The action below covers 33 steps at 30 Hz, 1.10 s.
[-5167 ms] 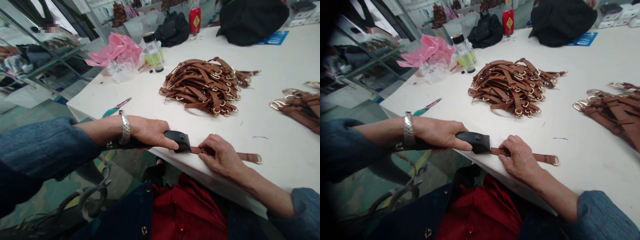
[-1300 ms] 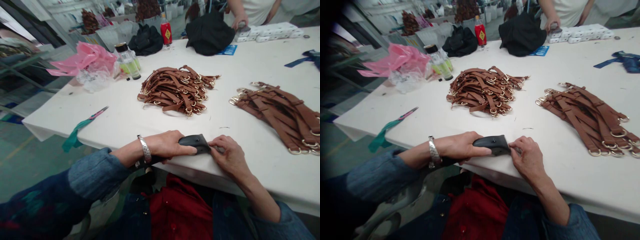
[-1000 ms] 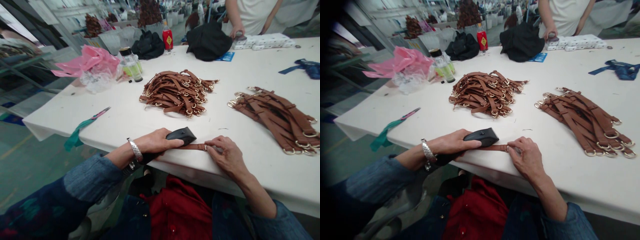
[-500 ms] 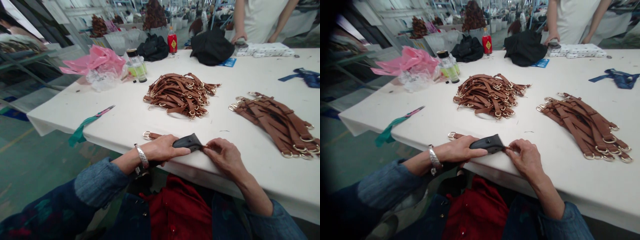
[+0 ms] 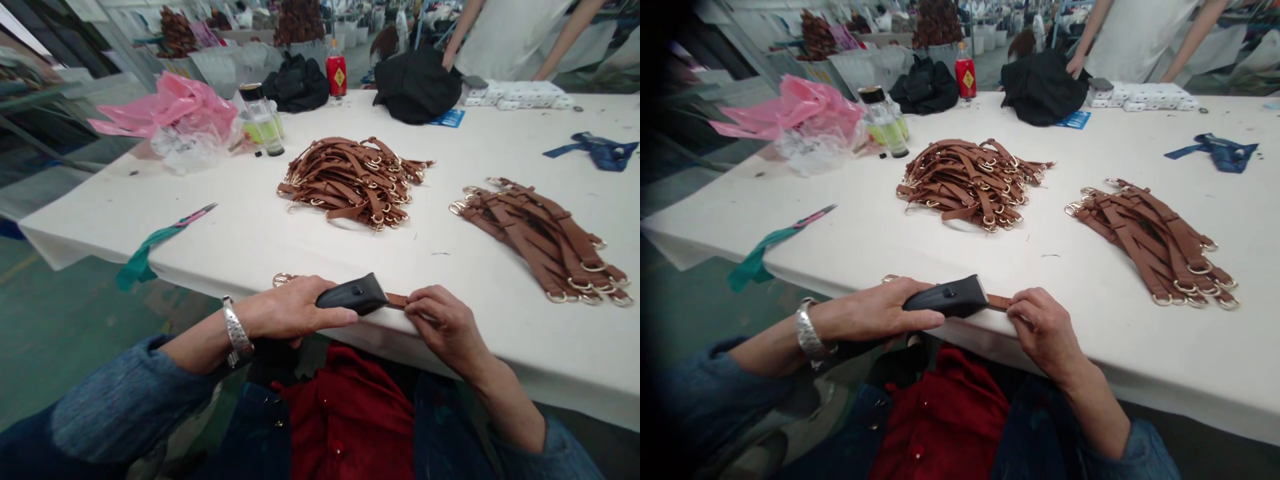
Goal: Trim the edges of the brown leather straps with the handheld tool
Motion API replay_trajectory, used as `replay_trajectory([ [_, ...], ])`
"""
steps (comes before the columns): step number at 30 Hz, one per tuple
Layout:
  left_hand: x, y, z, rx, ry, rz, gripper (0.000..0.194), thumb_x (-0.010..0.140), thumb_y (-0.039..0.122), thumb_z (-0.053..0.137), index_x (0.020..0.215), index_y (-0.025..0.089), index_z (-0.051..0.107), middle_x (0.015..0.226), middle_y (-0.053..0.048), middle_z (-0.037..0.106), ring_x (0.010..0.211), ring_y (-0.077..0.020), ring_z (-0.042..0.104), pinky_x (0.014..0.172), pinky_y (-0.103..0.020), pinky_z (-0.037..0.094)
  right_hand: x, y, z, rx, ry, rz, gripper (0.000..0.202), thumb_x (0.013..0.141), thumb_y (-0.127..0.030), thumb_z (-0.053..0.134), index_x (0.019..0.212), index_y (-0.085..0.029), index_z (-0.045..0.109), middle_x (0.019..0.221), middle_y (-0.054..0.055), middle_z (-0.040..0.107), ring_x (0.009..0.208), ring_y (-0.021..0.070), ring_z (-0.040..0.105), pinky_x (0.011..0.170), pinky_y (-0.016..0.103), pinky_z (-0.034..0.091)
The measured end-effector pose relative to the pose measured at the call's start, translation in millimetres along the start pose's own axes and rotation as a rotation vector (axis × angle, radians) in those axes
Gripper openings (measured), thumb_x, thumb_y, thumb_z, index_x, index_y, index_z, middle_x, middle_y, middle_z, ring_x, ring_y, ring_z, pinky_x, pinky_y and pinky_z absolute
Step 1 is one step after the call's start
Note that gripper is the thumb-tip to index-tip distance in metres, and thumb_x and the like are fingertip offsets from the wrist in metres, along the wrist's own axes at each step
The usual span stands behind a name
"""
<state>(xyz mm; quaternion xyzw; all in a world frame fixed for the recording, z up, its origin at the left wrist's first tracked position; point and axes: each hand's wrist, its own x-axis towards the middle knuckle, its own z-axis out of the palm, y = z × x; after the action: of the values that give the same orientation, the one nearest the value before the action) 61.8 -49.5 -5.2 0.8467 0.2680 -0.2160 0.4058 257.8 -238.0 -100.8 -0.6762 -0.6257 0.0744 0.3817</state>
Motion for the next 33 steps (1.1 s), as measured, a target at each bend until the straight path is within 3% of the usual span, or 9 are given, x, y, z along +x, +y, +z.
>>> replay_trajectory([
  [6,20,18,-4.8,0.016,-0.15,-0.046,0.063,0.071,0.076,0.042,0.091,0.018,0.061,0.062,-0.002,0.061,0.045,-0.0157,0.055,0.043,-0.024,0.04,3,-1,0,0.043,0.001,0.164,0.006,0.079,-0.017,0.056,0.084,-0.02,0.059,0.084,0.005,0.061,0.078,0.0164,0.057,0.07,0.03,0.047],
  [10,35,31,-10.3,0.001,-0.218,-0.059,0.064,0.069,0.076,0.044,0.083,0.015,0.06,0.058,-0.004,0.058,0.042,-0.0157,0.052,0.039,-0.025,0.038,8,0,-3,0.108,-0.011,0.312,0.019,0.075,-0.019,0.059,0.094,-0.018,0.056,0.084,0.003,0.061,0.072,0.0138,0.057,0.067,0.028,0.048],
  [16,39,36,-20.5,-0.003,-0.283,-0.085,0.064,0.07,0.074,0.046,0.087,0.014,0.062,0.054,-0.002,0.055,0.043,-0.0166,0.051,0.038,-0.025,0.038,14,5,-7,0.17,-0.112,0.317,0.035,0.072,-0.015,0.06,0.107,-0.019,0.054,0.083,0.001,0.061,0.07,0.0121,0.055,0.064,0.025,0.046],
  [21,35,39,-30.3,0.044,-0.261,-0.153,0.055,0.069,0.067,0.053,0.082,0.015,0.061,0.055,-0.002,0.056,0.044,-0.0149,0.05,0.038,-0.023,0.035,13,8,-5,0.196,-0.109,0.308,0.037,0.072,-0.016,0.06,0.108,-0.019,0.054,0.082,0.002,0.061,0.071,0.0131,0.056,0.065,0.027,0.046],
  [26,48,42,-26.3,0.031,-0.285,-0.108,0.057,0.069,0.072,0.049,0.075,0.016,0.057,0.051,-0.001,0.054,0.041,-0.0155,0.05,0.039,-0.025,0.038,14,8,-5,0.233,-0.105,0.337,0.041,0.072,-0.017,0.059,0.112,-0.02,0.052,0.085,0.003,0.062,0.07,0.0128,0.057,0.065,0.027,0.048],
  [33,40,24,-19.4,-0.078,-0.24,-0.087,0.056,0.07,0.074,0.047,0.072,0.018,0.051,0.055,-0.001,0.055,0.042,-0.015,0.052,0.037,-0.024,0.04,14,7,-6,0.213,-0.126,0.374,0.045,0.072,-0.018,0.06,0.115,-0.021,0.049,0.087,0.002,0.062,0.07,0.0125,0.057,0.066,0.027,0.048],
])
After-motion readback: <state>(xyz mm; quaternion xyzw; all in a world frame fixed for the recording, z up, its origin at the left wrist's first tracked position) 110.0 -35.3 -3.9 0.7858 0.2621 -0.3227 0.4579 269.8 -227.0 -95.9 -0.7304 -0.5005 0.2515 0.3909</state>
